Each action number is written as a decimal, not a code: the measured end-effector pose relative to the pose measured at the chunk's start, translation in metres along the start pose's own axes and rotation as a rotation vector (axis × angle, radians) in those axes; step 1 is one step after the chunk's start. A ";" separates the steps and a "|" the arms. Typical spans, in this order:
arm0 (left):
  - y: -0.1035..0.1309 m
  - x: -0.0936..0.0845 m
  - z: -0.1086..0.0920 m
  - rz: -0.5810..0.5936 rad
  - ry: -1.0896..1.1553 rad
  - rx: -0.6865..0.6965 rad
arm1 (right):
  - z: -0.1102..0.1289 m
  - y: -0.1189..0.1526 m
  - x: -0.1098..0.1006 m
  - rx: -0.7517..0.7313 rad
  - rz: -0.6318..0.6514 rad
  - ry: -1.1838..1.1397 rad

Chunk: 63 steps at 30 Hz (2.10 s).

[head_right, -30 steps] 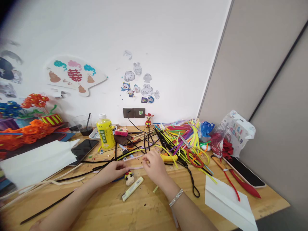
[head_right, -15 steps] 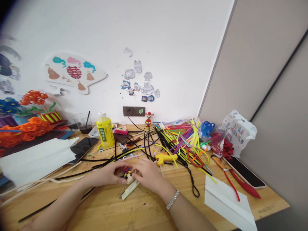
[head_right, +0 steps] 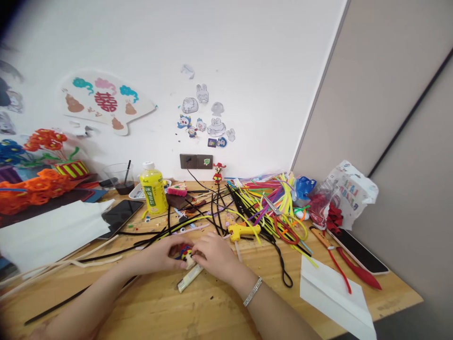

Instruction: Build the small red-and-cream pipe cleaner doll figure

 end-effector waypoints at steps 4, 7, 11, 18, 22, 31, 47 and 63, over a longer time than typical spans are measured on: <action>0.000 0.001 0.000 0.011 -0.015 0.010 | -0.002 0.000 0.002 0.023 0.009 -0.008; -0.001 0.002 0.001 0.019 -0.037 0.014 | -0.004 0.000 0.003 0.050 0.010 -0.030; -0.001 0.002 0.001 0.019 -0.040 0.022 | -0.007 -0.001 0.000 0.079 0.025 0.003; 0.001 0.002 0.007 0.019 -0.083 -0.047 | -0.024 0.002 -0.002 0.155 0.238 0.232; 0.002 0.001 0.003 0.058 -0.108 -0.030 | -0.022 0.003 -0.003 0.149 0.270 0.218; 0.001 0.001 0.000 0.050 -0.128 -0.053 | -0.018 -0.004 -0.020 0.152 0.249 0.257; -0.011 0.003 0.011 -0.038 -0.034 -0.122 | -0.103 0.031 -0.055 0.475 0.198 0.530; 0.000 0.008 0.017 -0.322 -0.407 -0.110 | -0.088 0.033 -0.055 0.242 -0.183 0.341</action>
Point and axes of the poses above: each hand's wrist, its own y-axis away from the middle knuckle, its own x-axis out of the palm, z = x × y, the point moved 6 cm from there along -y, towards the middle knuckle, and after that the axes turned 5 degrees about -y, right-handed, at the moved point
